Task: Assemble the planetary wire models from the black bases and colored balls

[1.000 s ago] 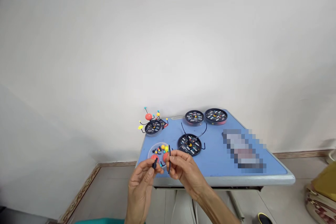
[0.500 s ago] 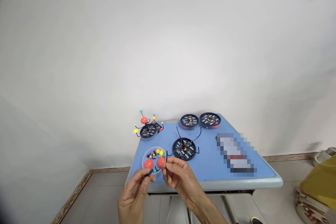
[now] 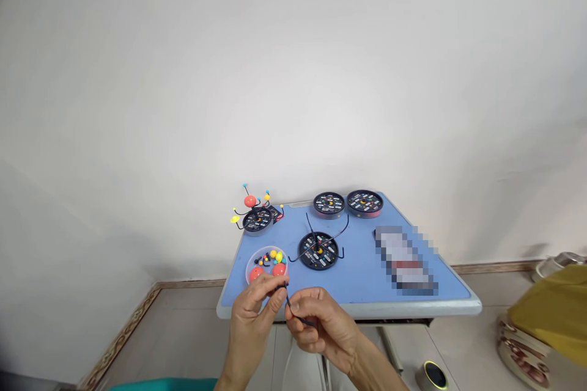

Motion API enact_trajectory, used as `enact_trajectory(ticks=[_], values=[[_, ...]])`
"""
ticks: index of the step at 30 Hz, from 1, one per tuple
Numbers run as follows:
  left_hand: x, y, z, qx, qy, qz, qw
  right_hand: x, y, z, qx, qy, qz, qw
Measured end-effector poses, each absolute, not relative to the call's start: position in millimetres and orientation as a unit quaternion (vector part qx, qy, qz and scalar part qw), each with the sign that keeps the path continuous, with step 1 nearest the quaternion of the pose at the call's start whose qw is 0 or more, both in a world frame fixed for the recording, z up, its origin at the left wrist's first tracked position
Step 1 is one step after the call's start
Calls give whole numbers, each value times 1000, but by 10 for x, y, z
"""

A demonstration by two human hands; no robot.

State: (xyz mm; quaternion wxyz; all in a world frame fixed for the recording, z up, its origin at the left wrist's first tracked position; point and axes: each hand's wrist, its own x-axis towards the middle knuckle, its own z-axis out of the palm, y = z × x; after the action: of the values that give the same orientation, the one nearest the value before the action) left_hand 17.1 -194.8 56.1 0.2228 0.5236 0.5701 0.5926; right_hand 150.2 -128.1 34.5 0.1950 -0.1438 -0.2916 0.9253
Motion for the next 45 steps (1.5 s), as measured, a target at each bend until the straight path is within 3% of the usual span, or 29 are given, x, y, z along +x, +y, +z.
enact_trajectory(ticks=[3, 7, 11, 15, 21, 27, 34, 45], values=[[203, -1923, 560, 518, 555, 589, 276, 1579, -1269, 359, -176, -305, 921, 167], [258, -1904, 540, 464, 557, 602, 335, 1668, -1301, 352, -203, -312, 906, 200], [387, -1887, 517, 406, 558, 630, 355, 1696, -1444, 274, -206, -302, 871, 329], [568, -1867, 462, 368, 519, 648, 418, 1694, -1573, 147, -239, -373, 756, 482], [747, -1872, 401, 369, 497, 668, 414, 1675, -1585, 64, -312, -434, 618, 576], [656, -1968, 330, 424, 510, 663, 347, 1872, -1531, 255, -331, -472, 557, 598], [585, -2045, 226, 400, 511, 675, 351, 1980, -1564, 352, -320, -603, 484, 547], [582, -2009, 268, 400, 520, 672, 343, 1966, -1553, 333, -311, -621, 470, 545]])
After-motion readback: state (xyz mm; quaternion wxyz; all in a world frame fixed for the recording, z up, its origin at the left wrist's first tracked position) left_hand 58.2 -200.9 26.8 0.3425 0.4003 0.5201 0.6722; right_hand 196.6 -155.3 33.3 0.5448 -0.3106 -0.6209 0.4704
